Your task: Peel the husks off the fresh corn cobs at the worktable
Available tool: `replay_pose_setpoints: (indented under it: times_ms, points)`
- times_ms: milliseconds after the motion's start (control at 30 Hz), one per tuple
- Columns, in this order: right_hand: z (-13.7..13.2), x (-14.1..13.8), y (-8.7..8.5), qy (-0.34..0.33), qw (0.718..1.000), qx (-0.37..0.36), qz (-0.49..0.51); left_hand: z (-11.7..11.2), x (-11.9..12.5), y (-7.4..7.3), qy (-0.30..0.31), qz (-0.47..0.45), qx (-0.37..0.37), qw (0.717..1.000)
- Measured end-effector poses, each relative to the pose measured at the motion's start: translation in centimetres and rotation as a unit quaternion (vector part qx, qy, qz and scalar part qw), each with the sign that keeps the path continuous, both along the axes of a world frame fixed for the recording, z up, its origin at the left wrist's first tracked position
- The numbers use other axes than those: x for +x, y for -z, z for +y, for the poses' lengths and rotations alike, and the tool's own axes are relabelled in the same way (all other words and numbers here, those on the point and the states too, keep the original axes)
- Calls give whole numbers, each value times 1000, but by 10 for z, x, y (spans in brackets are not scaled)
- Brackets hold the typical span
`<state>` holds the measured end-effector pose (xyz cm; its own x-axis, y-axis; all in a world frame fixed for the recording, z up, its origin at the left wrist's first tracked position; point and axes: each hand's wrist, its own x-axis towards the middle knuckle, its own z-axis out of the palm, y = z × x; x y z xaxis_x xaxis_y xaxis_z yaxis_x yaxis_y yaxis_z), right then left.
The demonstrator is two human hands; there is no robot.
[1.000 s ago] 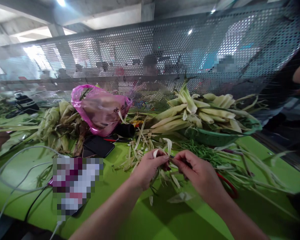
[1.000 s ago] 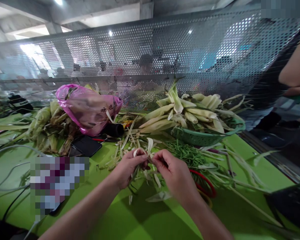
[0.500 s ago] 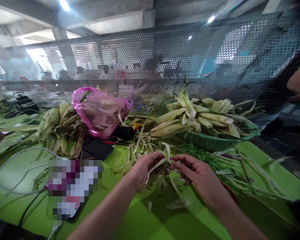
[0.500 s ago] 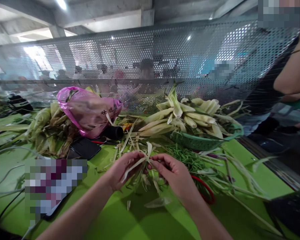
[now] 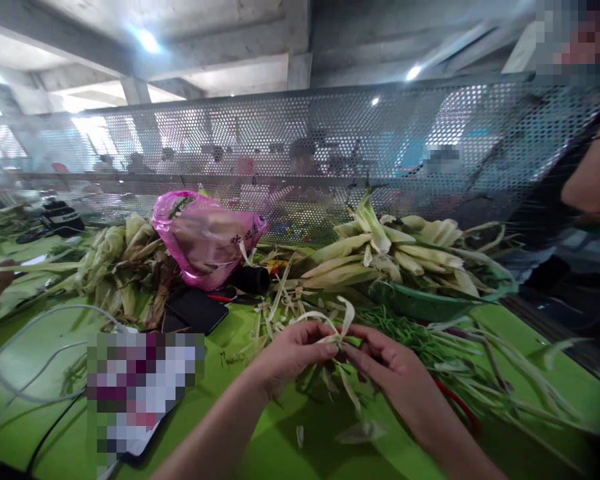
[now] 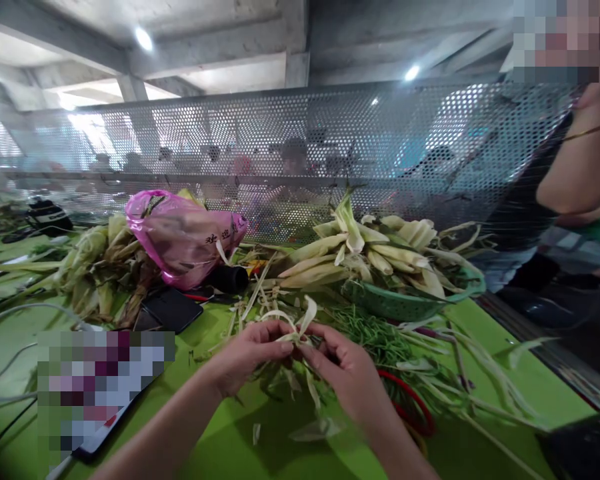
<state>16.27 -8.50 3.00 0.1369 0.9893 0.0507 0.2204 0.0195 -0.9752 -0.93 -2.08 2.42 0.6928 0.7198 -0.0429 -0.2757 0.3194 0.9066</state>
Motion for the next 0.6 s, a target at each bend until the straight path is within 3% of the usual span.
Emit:
replay_pose_setpoints:
  times_ms: [100,333,600]
  points:
    - [-1,-4,2,-3,996,-19,83,-1,5,5,-9,37,33,999]
    - [3,-2,9,29,972,-64,225,-8,9,9,30,77,128,988]
    - [4,-7,15,78,989,-4,127,-14,15,12,21,84,155,984]
